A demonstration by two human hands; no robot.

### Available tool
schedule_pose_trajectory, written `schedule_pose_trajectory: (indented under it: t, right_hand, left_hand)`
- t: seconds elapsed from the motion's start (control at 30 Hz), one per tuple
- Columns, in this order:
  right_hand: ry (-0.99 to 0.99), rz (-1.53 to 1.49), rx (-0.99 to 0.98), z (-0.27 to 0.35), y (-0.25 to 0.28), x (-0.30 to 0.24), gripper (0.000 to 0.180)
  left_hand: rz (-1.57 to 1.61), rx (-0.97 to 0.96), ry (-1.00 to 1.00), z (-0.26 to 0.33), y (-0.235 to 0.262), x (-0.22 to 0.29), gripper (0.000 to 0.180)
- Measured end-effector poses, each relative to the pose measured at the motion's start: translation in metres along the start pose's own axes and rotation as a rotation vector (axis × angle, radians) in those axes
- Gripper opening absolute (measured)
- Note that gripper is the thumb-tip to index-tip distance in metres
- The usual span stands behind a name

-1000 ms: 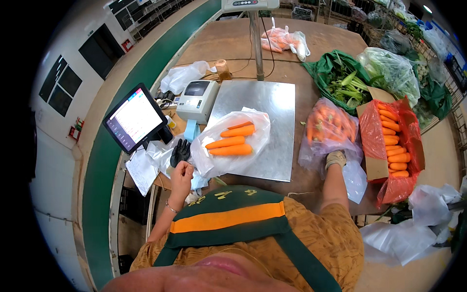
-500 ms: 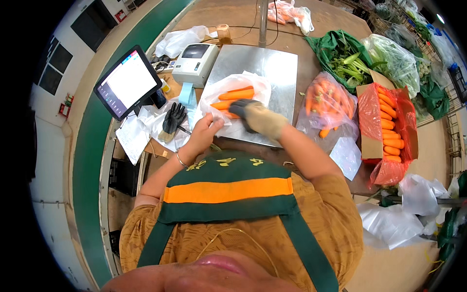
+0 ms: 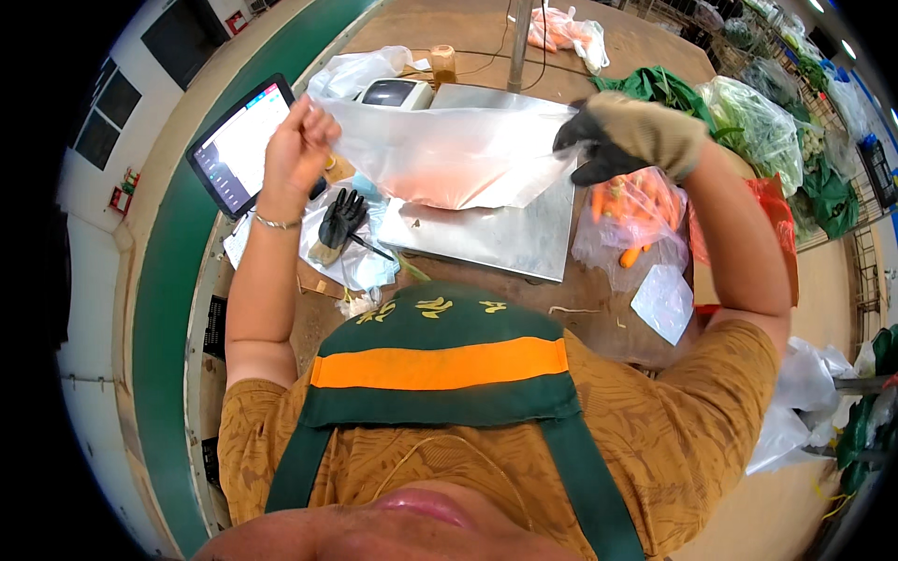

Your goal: The person repeatedly picks carrots from a box and places them into small plastic bags on a digital scale. After weighing, the person ties the bags and sets them aside. The process is repeated multiple times throughout the clip.

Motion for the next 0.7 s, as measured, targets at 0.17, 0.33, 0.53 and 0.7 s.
schedule_pose_trajectory:
  t: [0.17, 0.33, 0.53, 0.7]
  right_hand:
    - [0.083, 0.313, 0.435, 0.009, 0.02, -0.022, 0.039]
    - [0.08, -0.05, 0.894, -0.056, -0.008, -0.047, 0.054]
    - [0.08, -0.606, 0.811, -0.077, -0.023, -0.086, 0.048]
    - [0.491, -0.695, 0.758, -0.091, 0.004, -0.141, 0.034]
  left_hand:
    - [-0.234, -0.122, -0.118, -0.01, -0.057, 0.012, 0.014]
    - [-0.714, -0.277, -0.097, 0.01, -0.13, -0.038, 0.012]
    - [-0.754, -0.327, -0.36, 0.036, -0.141, -0.052, 0.018]
    - [-0.88, -0.62, -0.37, 0.003, -0.091, -0.125, 0.023]
Point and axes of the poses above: each hand's wrist, its own z-axis away from the middle knuckle, its own y-axis out of the back of the hand, x = y × z, the point moved 2 cm from there along -z, towards the middle knuckle, and after that the axes turned 12 degrees about y, right-handed, at the moved point
